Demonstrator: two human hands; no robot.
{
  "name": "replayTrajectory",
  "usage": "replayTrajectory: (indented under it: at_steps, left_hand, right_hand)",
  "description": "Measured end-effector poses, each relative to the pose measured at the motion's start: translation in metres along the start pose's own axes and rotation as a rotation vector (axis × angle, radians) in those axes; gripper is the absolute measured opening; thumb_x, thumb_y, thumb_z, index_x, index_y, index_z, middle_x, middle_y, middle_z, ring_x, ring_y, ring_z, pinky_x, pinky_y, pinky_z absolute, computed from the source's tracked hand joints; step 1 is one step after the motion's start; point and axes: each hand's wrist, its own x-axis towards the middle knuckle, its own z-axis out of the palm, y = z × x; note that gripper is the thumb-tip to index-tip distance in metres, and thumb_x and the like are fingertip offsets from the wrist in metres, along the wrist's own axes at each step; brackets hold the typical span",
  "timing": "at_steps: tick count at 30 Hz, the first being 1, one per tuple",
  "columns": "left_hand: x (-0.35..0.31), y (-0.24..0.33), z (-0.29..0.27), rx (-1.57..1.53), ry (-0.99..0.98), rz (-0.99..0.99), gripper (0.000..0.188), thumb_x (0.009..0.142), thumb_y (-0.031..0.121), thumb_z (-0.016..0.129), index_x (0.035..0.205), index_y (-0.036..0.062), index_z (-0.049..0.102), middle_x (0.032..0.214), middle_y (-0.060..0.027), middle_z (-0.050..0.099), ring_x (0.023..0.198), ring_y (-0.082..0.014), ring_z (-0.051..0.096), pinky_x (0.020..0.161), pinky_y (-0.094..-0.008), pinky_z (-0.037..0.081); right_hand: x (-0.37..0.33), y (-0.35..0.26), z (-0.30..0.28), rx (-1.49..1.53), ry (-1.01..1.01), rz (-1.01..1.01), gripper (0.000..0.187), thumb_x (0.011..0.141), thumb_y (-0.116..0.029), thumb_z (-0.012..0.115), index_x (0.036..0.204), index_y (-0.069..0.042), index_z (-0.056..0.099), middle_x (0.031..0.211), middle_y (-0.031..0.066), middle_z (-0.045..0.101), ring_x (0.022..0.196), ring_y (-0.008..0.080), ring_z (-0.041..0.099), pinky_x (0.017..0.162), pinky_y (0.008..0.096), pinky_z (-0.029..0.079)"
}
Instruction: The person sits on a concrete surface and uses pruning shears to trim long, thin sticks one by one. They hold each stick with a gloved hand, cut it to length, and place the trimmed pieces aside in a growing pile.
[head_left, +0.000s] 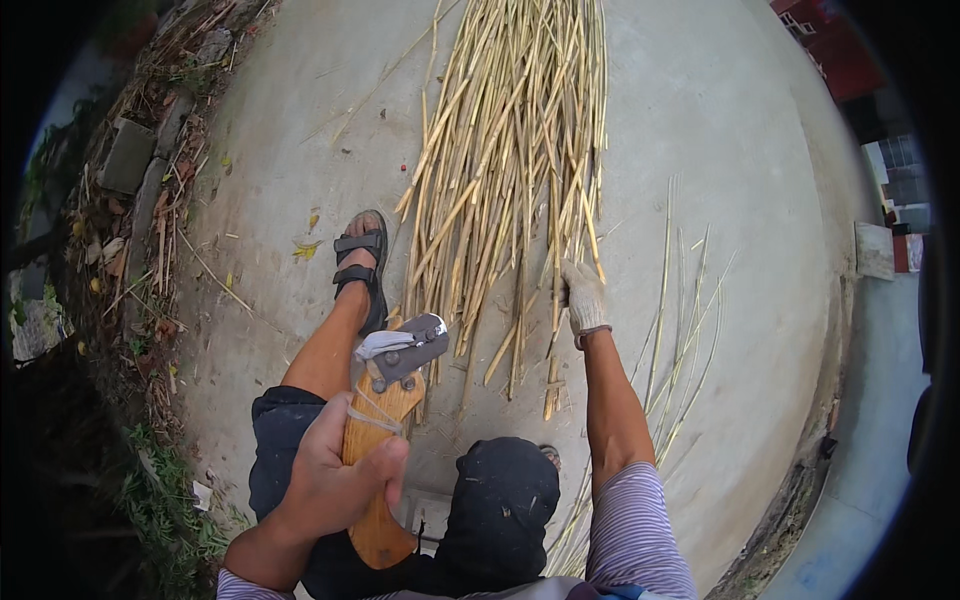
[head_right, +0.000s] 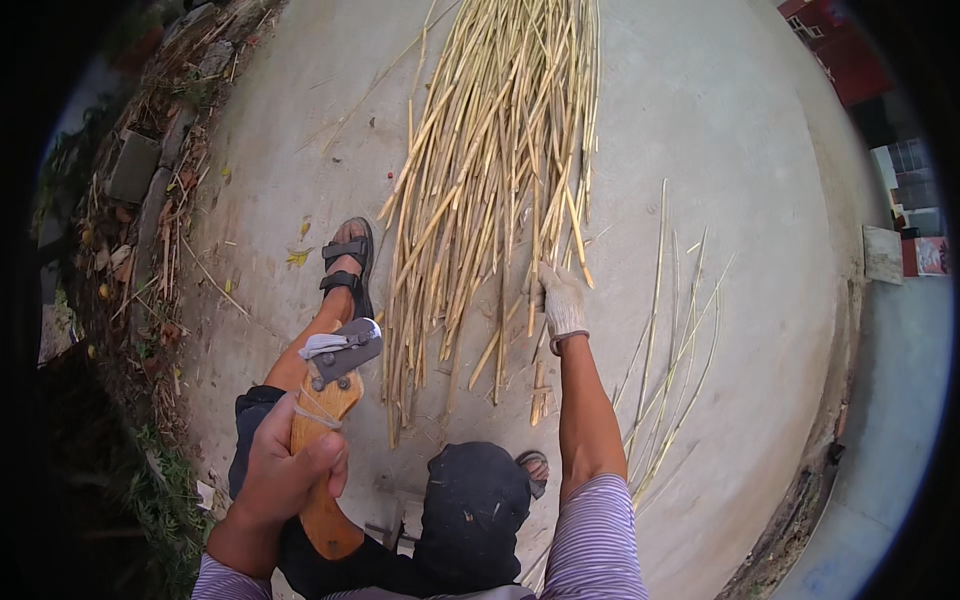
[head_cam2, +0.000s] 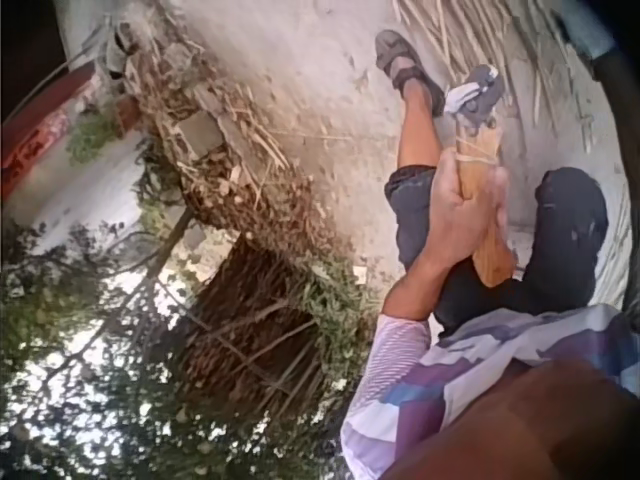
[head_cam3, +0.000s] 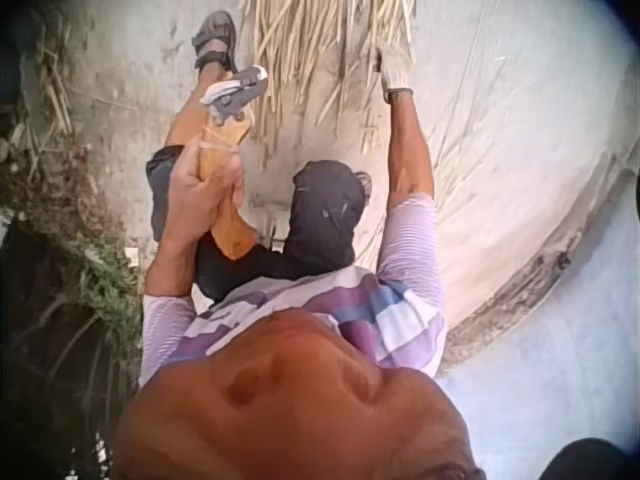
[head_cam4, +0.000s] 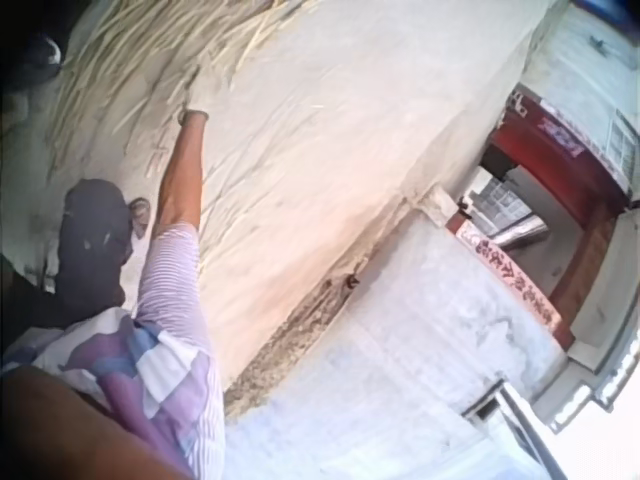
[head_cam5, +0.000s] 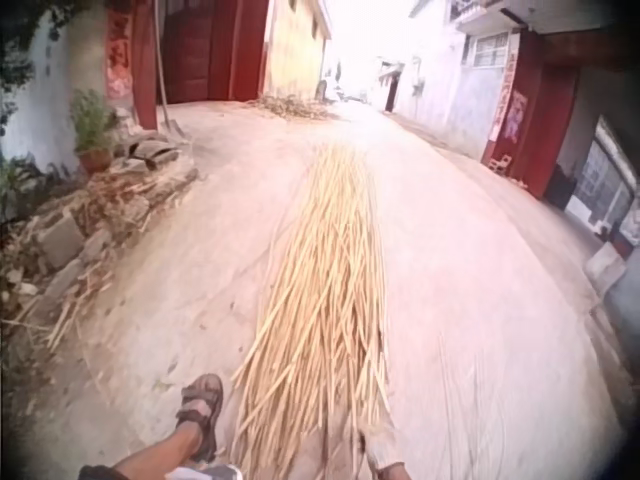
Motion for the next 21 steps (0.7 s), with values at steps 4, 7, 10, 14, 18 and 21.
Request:
replayTrajectory:
  at_steps: [4,7,10,14,18,21]
  left_hand:
    - [-0.003,-0.008,0.003,0.038,0.024,0.052,0.037,0.099,0.022,0.066,0.118,-0.0027,0.048,0.075,-0.0037,0.060,0.059,-0.0083,0.058,0.056,-0.0241,0.048]
    - [-0.003,-0.012,0.005,0.059,0.015,0.094,0.032,0.099,0.021,0.065,0.115,-0.0014,0.048,0.075,-0.0040,0.059,0.058,-0.0090,0.057,0.056,-0.0249,0.048]
    - [-0.002,-0.014,0.011,0.121,0.029,0.148,0.029,0.099,0.020,0.065,0.111,-0.0005,0.049,0.076,-0.0044,0.059,0.059,-0.0101,0.057,0.056,-0.0256,0.048]
    - [0.002,-0.019,0.012,0.081,-0.008,0.106,0.028,0.099,0.021,0.065,0.109,-0.0003,0.051,0.077,-0.0045,0.059,0.059,-0.0109,0.057,0.056,-0.0261,0.049]
    - [0.016,-0.030,0.017,0.070,0.002,0.124,0.030,0.097,0.022,0.067,0.109,0.0002,0.051,0.077,-0.0040,0.059,0.058,-0.0117,0.058,0.054,-0.0276,0.049]
    - [0.026,-0.036,0.019,0.094,0.026,0.157,0.030,0.096,0.025,0.068,0.105,0.0013,0.053,0.076,-0.0034,0.059,0.056,-0.0122,0.058,0.051,-0.0291,0.050]
  right_hand:
    - [-0.135,-0.079,-0.010,0.157,-0.078,0.110,0.027,0.100,-0.025,0.060,0.106,0.000,0.067,0.069,0.0023,0.062,0.054,0.0097,0.055,0.050,0.0230,0.043]
    - [-0.237,-0.047,-0.064,0.234,-0.304,0.330,0.029,0.098,-0.017,0.061,0.117,0.005,0.065,0.085,0.0115,0.073,0.064,0.0145,0.066,0.058,0.0244,0.052]
    - [-0.280,-0.026,-0.083,0.420,-0.475,0.422,0.040,0.095,-0.014,0.065,0.128,0.006,0.057,0.096,0.0147,0.072,0.078,0.0204,0.071,0.070,0.0289,0.057]
    - [-0.227,-0.058,-0.058,0.533,-0.360,0.167,0.056,0.097,-0.023,0.064,0.143,0.004,0.046,0.110,0.0133,0.070,0.082,0.0170,0.069,0.072,0.0293,0.058]
    - [-0.140,-0.119,-0.031,0.337,-0.019,0.090,0.042,0.099,-0.036,0.062,0.127,-0.004,0.062,0.093,0.0054,0.070,0.060,0.0095,0.059,0.056,0.0232,0.054]
    - [-0.124,-0.174,-0.033,0.172,0.065,0.083,0.036,0.099,-0.035,0.061,0.120,-0.006,0.065,0.077,0.0002,0.064,0.050,0.0066,0.052,0.042,0.0234,0.044]
